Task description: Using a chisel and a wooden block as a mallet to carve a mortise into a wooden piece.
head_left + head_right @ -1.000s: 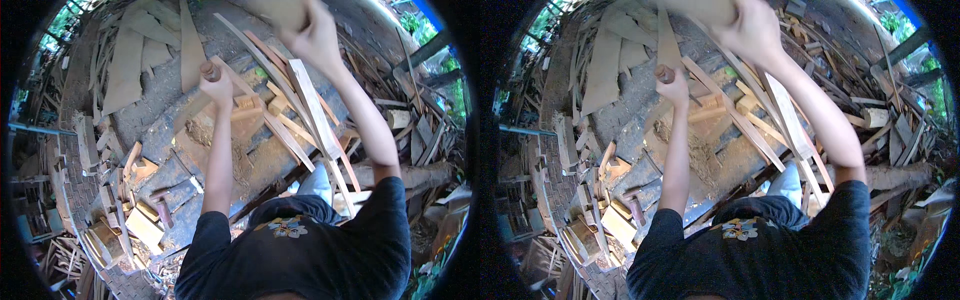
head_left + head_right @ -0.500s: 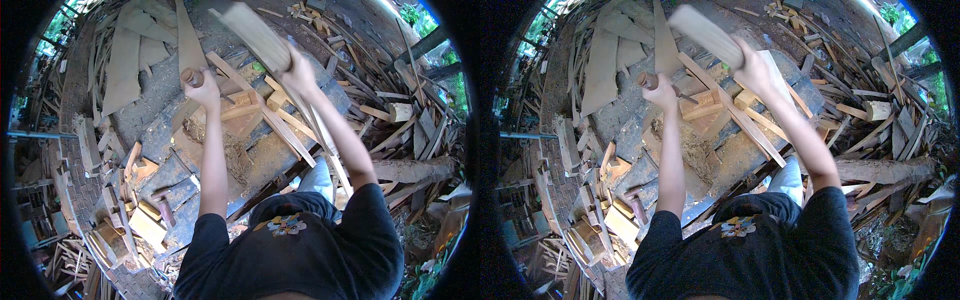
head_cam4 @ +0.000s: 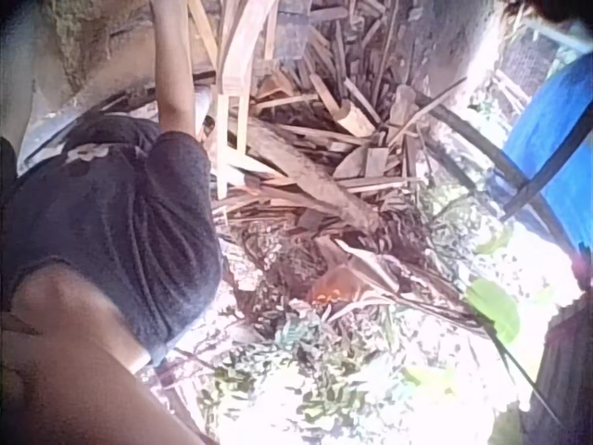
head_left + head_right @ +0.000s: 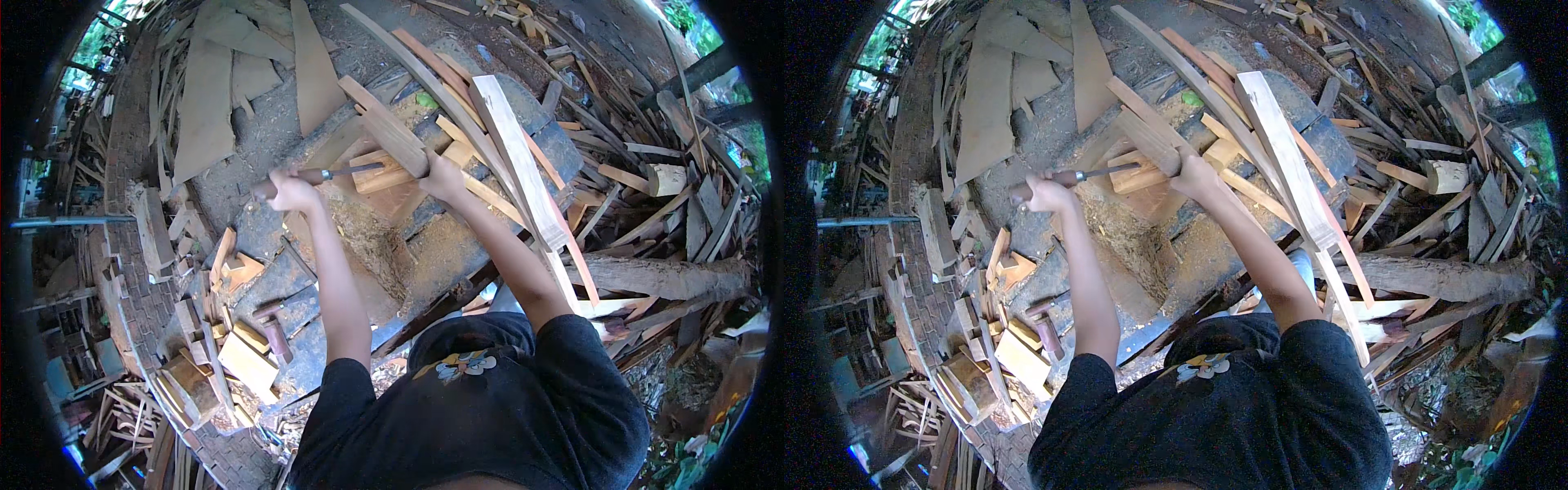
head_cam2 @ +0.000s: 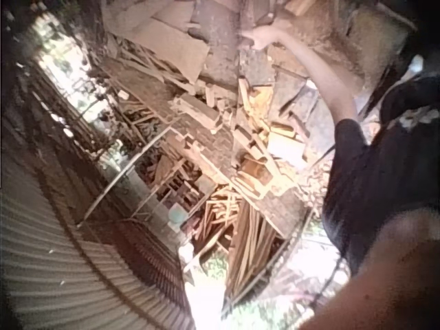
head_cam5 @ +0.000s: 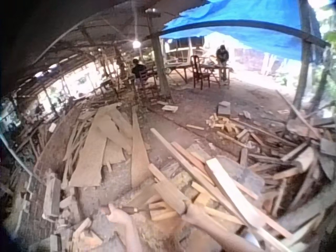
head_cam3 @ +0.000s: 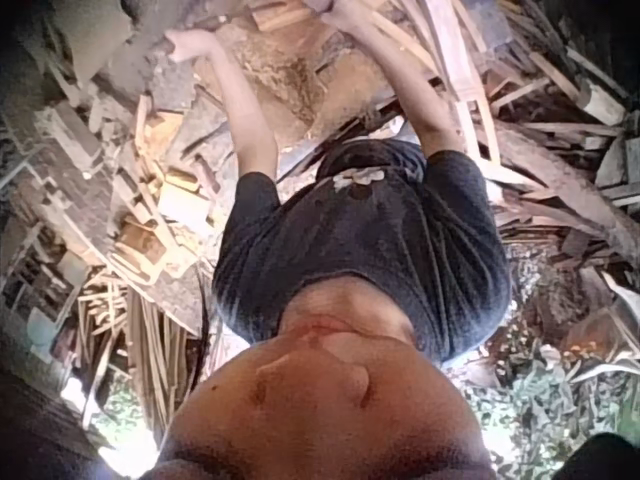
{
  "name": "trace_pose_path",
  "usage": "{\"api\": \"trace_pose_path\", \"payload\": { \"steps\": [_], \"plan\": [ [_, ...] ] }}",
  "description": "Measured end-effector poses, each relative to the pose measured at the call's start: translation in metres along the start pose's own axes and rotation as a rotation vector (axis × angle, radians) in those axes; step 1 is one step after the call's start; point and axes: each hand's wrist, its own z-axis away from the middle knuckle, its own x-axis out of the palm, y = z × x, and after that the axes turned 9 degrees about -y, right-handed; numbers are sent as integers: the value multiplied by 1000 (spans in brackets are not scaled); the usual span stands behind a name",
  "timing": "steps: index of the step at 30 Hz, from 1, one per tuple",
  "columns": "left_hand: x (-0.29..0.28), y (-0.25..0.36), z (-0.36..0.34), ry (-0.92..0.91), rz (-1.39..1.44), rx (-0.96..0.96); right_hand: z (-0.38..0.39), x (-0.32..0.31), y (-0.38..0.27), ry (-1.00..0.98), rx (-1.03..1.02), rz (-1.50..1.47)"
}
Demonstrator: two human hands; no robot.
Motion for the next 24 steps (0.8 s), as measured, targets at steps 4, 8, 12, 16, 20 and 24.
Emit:
{"api": "trace_pose_path", "payload": {
  "steps": [4, 8, 12, 16, 20, 24],
  "plan": [
    [-26, -11, 22, 404, -68, -155, -1, 10, 19, 73, -86, -94],
    [-56, -20, 28, 633, 72, -372, 11, 24, 43, 74, -168, -658],
    [-12, 32, 39, 510, 85, -262, 51, 26, 120, 162, 114, -917],
    [-16, 48, 13, 337, 134, -122, 92, 40, 154, 265, 366, -942],
    [19, 68, 23, 146, 185, -126, 102, 77, 218, 230, 480, -714],
    [29, 66, 30, -9, 160, -83, 119, 74, 208, 164, 560, -256]
  ]
}}
